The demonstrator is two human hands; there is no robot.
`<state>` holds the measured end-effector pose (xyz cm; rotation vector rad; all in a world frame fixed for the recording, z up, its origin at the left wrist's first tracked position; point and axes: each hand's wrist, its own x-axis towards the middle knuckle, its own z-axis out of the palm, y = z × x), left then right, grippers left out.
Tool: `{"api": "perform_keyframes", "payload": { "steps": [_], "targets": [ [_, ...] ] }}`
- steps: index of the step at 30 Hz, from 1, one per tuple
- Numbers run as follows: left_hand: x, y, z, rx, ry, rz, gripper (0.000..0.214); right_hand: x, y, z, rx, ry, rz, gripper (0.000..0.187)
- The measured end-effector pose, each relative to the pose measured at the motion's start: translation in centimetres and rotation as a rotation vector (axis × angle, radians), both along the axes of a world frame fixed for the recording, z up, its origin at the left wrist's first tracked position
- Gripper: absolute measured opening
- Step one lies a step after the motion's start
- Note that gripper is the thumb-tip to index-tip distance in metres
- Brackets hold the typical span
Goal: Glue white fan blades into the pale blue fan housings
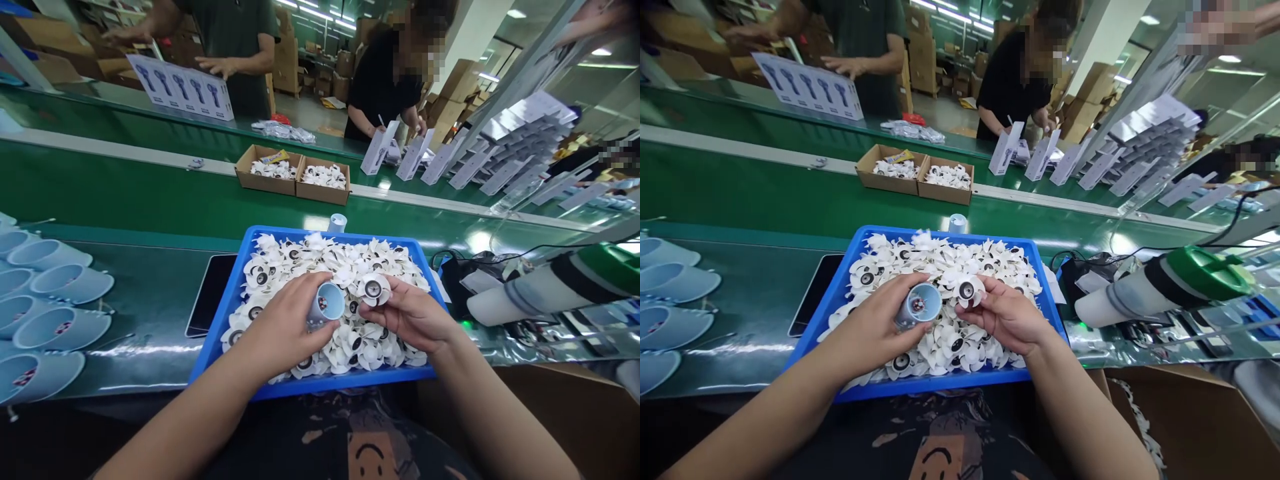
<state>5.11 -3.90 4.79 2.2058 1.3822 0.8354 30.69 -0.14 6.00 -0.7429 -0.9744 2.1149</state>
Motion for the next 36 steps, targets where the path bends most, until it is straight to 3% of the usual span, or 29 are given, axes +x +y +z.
{"api": "perform_keyframes", "payload": {
  "steps": [10,15,19,21,24,26,29,32,36],
  "targets": [
    [-0.1,0.0,0.5,0.188,-0.076,-0.038,0.061,-1.0,0.0,0.4,0.02,-0.052,0.061,0.047],
    [-0.1,0.1,0.5,0.217,-0.098,-0.067,0.058,-1.4,-0.3,0.6,0.125,-0.179,0.024,0.052],
    [0.3,-0.1,0.3,0.229,-0.094,-0.066,0.057,-2.6,-1.0,1.6,0.373,-0.333,-0.072,0.033],
    [0.6,-0.3,0.3,0.288,-0.06,-0.054,0.059,-3.3,-1.7,2.3,0.664,-0.535,-0.128,0.019],
    [1.1,-0.4,0.4,0.382,-0.014,-0.024,0.061,-3.9,-2.6,2.7,1.197,-0.915,-0.211,0.016],
    [1.2,-0.4,0.5,0.4,0.007,-0.019,0.06,-4.0,-2.9,2.7,1.379,-1.048,-0.258,0.017],
    [1.2,-0.3,0.7,0.371,0.024,-0.019,0.059,-3.7,-2.8,2.5,1.425,-1.06,-0.301,0.017],
    [1.2,-0.1,0.7,0.363,0.022,-0.026,0.061,-3.4,-2.5,2.3,1.39,-0.966,-0.257,0.018],
    [1.4,0.0,0.7,0.434,0.033,-0.055,0.053,-3.4,-2.5,2.0,1.422,-1.0,-0.218,0.017]
  ]
}}
